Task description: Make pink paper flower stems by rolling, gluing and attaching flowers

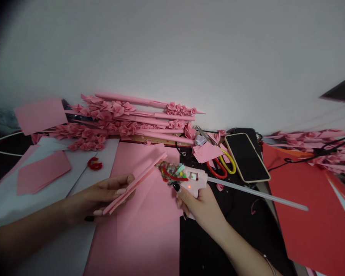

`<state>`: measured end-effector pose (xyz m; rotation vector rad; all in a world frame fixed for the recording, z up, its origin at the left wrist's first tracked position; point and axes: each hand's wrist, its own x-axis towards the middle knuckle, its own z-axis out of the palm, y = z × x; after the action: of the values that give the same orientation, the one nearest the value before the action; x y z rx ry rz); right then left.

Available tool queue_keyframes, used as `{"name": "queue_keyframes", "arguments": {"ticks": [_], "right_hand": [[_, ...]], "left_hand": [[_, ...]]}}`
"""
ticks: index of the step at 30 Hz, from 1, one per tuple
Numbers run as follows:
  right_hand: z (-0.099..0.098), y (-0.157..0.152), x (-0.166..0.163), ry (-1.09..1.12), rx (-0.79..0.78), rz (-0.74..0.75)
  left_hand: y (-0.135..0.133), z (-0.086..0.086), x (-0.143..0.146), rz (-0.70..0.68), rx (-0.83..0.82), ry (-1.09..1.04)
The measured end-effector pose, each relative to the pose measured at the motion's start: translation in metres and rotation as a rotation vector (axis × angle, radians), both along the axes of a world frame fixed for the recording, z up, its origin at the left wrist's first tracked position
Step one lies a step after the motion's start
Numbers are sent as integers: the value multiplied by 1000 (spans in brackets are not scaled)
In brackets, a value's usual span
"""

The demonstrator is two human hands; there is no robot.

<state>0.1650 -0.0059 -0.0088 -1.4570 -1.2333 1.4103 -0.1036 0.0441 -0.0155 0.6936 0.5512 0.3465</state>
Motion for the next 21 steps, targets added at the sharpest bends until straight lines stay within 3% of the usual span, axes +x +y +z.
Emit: {"name": "queue_keyframes", "arguments": {"ticks": [12, 21], "right_hand": [[18, -1, -11, -23, -2, 83], [19, -5, -11, -51, 27, 149]], "left_hand": [[-2, 2, 4, 6, 39, 65], [-4, -1, 5, 30, 47, 87]]}}
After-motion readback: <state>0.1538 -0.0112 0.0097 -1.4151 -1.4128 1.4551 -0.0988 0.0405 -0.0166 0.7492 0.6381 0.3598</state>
